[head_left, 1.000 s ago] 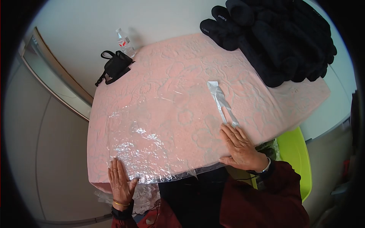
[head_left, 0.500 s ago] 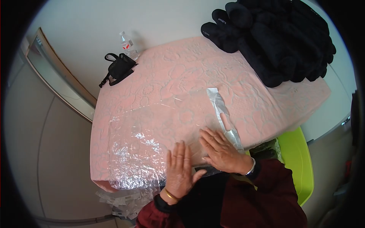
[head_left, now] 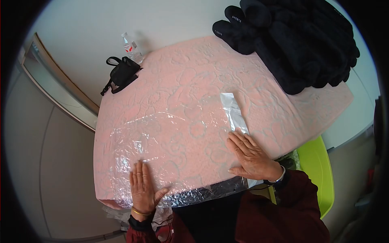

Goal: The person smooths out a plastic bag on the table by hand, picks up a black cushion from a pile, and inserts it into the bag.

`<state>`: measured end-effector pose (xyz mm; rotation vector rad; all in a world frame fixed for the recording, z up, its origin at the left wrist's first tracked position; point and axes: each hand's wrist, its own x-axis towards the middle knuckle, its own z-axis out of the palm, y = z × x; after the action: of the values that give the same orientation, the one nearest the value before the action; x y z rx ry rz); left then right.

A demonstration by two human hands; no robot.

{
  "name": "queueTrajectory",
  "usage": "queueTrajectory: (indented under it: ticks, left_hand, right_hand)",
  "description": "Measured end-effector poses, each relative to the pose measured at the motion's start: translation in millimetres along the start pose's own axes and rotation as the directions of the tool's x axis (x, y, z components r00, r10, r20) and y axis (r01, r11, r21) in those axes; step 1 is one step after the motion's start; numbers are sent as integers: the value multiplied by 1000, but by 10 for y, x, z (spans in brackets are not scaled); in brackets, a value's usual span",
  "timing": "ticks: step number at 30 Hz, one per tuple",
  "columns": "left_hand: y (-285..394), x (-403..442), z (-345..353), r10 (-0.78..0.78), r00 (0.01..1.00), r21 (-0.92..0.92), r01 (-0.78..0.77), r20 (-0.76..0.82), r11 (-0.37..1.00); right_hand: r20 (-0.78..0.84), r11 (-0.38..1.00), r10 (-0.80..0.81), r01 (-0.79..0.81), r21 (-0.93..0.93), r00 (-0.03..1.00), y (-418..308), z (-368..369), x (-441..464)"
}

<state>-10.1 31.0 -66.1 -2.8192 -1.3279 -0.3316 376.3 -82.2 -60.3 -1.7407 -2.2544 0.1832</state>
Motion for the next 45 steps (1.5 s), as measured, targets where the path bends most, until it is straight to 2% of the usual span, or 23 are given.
queueTrajectory:
  ticks: [5,10,13,17,20,21,26,31,35,40,45]
  left_hand:
    - [-417,-240,-53,-202,979,18,203,-21,979]
    - [-289,-549,-14,-226,973,54,228,-51,972]
    - [-217,-822,185,-191,959,70,210,-209,975]
    - [-237,-978,359,-162,933,61,191,-321,980]
    - [51,-776,227,-166,899,15,187,-405,982]
    - [191,-682,160,-171,880,-6,188,-444,982]
    - [1086,-52,136,79,974,-68,-95,-212,993]
    - [1492,311,230,292,952,-153,-304,-96,940]
    - [1538,467,248,362,931,-188,-364,-50,912]
    - [1277,433,165,362,931,-208,-364,-49,908]
    - [474,230,31,197,980,-78,-197,-8,977]
  right_hand:
    - [-29,1000,-15,15,-6,999,-4,31,-31]
    - [-75,999,-14,11,-39,997,-99,43,-198]
    - [-122,998,-22,15,-58,992,-156,90,-395]
    - [-107,999,-33,33,1,994,-145,84,-517]
    - [-268,996,-58,38,-80,962,-153,-63,-381]
    - [-269,996,-58,39,-76,961,-174,-78,-320]
    - [-222,997,-73,67,-33,972,-225,-23,14]
    - [-99,995,-92,89,-36,991,-121,105,68]
    - [-36,994,-102,101,-41,994,-106,72,69]
    - [-26,996,-85,84,-28,996,68,-4,49]
    - [-36,997,-45,43,-58,998,243,-8,-8]
